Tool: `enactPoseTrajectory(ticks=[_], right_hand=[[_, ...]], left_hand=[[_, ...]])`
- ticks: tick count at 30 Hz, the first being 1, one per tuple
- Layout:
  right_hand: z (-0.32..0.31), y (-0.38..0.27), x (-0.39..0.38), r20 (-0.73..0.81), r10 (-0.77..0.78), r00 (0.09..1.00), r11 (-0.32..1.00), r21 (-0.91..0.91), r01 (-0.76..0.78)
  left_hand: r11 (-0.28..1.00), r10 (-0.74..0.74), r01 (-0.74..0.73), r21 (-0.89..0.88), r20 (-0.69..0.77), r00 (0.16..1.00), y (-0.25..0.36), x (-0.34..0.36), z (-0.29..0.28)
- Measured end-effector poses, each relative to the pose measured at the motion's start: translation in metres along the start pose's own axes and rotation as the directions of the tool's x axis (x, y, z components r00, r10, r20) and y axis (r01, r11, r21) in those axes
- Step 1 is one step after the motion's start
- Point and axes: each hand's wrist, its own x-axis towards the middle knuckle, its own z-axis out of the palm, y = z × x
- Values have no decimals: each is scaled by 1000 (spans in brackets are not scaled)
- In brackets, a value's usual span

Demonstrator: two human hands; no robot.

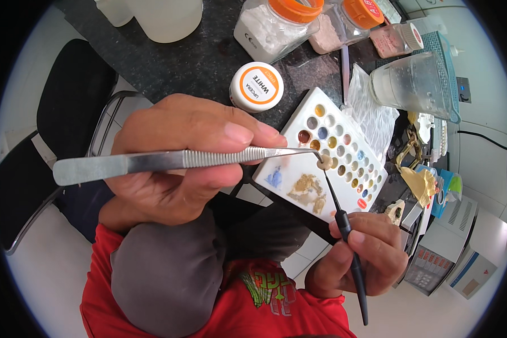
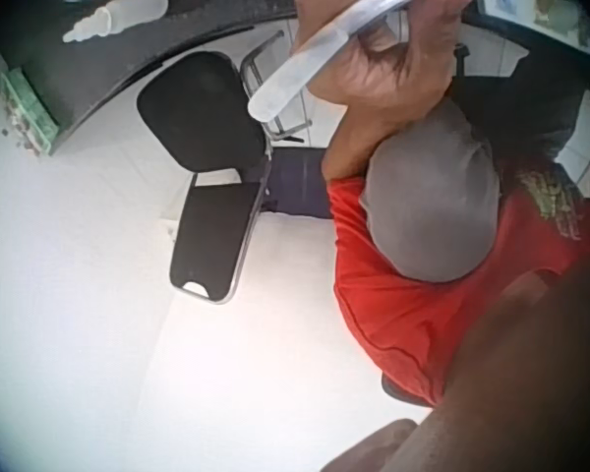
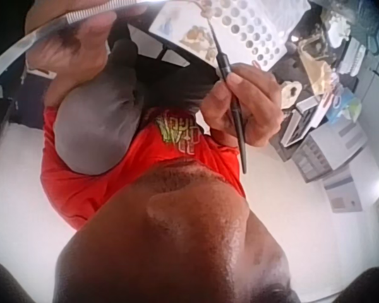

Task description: The person holds a dental prosthetic with tweezers and applies pigments to it using a brush dipped into a color palette.

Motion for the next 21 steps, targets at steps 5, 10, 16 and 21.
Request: enactPoseTrajectory(ticks=[5, 10, 16, 21], right_hand=[[-3, 1, -2, 10, 25, 1000, 1000, -3, -25], [-2, -4, -1, 25, 32, 999, 999, 5, -32], [-1, -2, -1, 8, 35, 999, 999, -1, -35], [-2, -1, -2, 4, 31, 1000, 1000, 5, -31]], left_hand=[[1000, 1, -1, 4, 10, 1000, -2, 1, 2], [1000, 20, -20, 9, 9, 1000, 0, 0, -1], [999, 41, -41, 14, 25, 999, -3, 3, 0], [999, 49, -49, 9, 28, 998, -4, 2, 0]])
